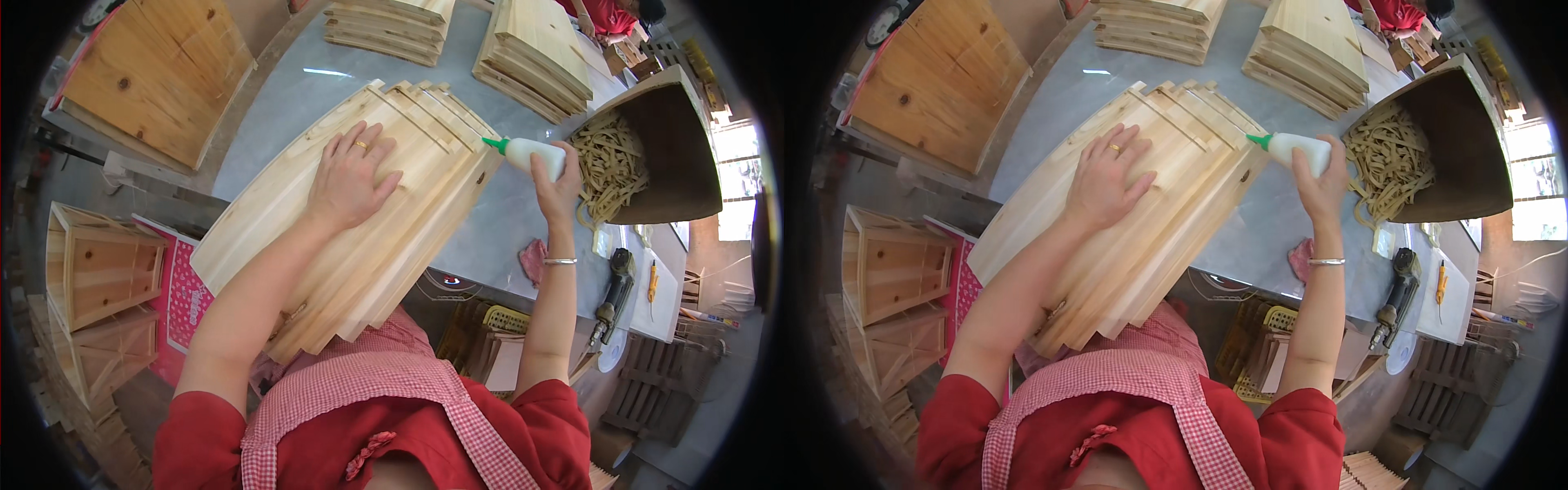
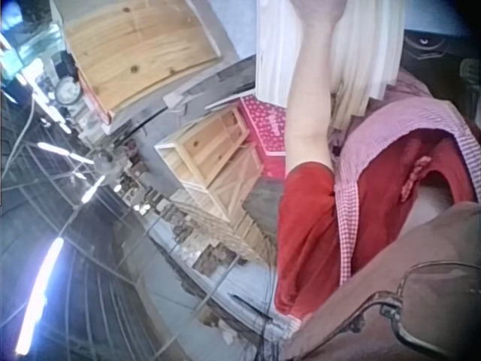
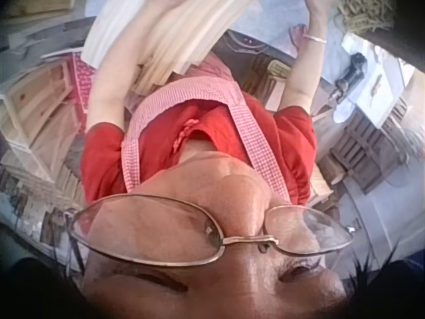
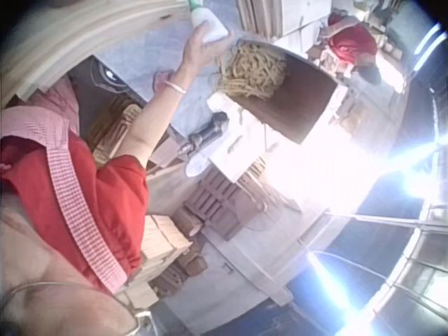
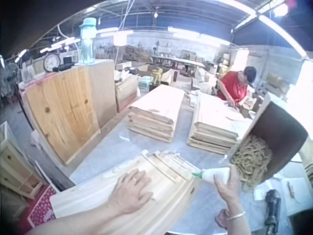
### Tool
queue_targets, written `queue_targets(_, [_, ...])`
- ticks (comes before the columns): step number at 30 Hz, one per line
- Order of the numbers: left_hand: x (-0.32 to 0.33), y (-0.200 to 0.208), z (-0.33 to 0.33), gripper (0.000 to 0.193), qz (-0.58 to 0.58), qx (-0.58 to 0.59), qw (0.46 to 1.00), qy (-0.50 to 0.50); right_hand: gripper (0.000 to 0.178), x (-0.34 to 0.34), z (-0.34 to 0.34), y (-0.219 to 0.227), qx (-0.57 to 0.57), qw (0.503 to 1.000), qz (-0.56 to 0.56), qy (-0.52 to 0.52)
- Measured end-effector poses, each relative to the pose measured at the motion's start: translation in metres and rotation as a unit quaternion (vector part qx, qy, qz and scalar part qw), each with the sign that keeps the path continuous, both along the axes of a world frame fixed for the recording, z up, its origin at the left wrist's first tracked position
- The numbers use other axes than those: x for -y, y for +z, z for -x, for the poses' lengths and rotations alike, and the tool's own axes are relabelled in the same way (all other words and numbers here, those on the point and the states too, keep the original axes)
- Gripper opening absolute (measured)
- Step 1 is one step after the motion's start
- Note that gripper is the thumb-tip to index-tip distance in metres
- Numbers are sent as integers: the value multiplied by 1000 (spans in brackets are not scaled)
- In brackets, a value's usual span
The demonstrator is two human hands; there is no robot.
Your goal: Applying glue to wooden panels and assembling them into rectangular crates, securing them with rubber bands.
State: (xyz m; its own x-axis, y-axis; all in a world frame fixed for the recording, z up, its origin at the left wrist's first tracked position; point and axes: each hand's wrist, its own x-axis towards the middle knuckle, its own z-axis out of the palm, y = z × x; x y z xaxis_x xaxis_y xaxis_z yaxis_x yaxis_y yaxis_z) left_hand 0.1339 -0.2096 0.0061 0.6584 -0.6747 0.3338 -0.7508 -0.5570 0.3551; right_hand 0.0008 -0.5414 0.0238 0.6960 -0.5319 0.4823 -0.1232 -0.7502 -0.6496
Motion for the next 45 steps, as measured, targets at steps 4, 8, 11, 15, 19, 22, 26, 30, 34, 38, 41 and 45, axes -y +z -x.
queue_targets(4, [0,-1,1,47,2,-2,1000,1,46,0,1,-2,10,999,-45,-24])
queue_targets(8, [0,-1,2,47,0,-13,1000,4,48,-49,-37,-1,97,965,-243,1])
queue_targets(11, [2,-1,3,46,6,-18,1000,-1,48,-73,-76,-13,117,963,-239,43])
queue_targets(15, [2,-1,3,46,15,-19,1000,-2,47,-90,-111,-20,96,988,-112,38])
queue_targets(19, [3,-2,3,46,24,-6,1000,-7,46,-84,-100,-4,43,997,-30,50])
queue_targets(22, [0,-2,2,45,25,-5,1000,-3,45,-69,-66,10,26,998,25,53])
queue_targets(26, [-1,-1,0,45,27,-3,1000,-3,43,-53,-8,18,-6,999,25,40])
queue_targets(30, [-2,-2,-1,48,12,-2,1000,2,42,-53,11,22,-9,1000,-18,7])
queue_targets(34, [-1,-4,1,54,21,-6,1000,19,42,-78,-12,20,86,964,-251,9])
queue_targets(38, [1,-2,2,56,20,-14,1000,12,43,-113,-64,4,112,967,-221,52])
queue_targets(41, [2,-3,3,56,27,-18,999,11,45,-129,-104,-9,120,979,-156,57])
queue_targets(45, [0,-2,3,55,28,-21,999,15,44,-138,-121,1,110,986,-90,85])
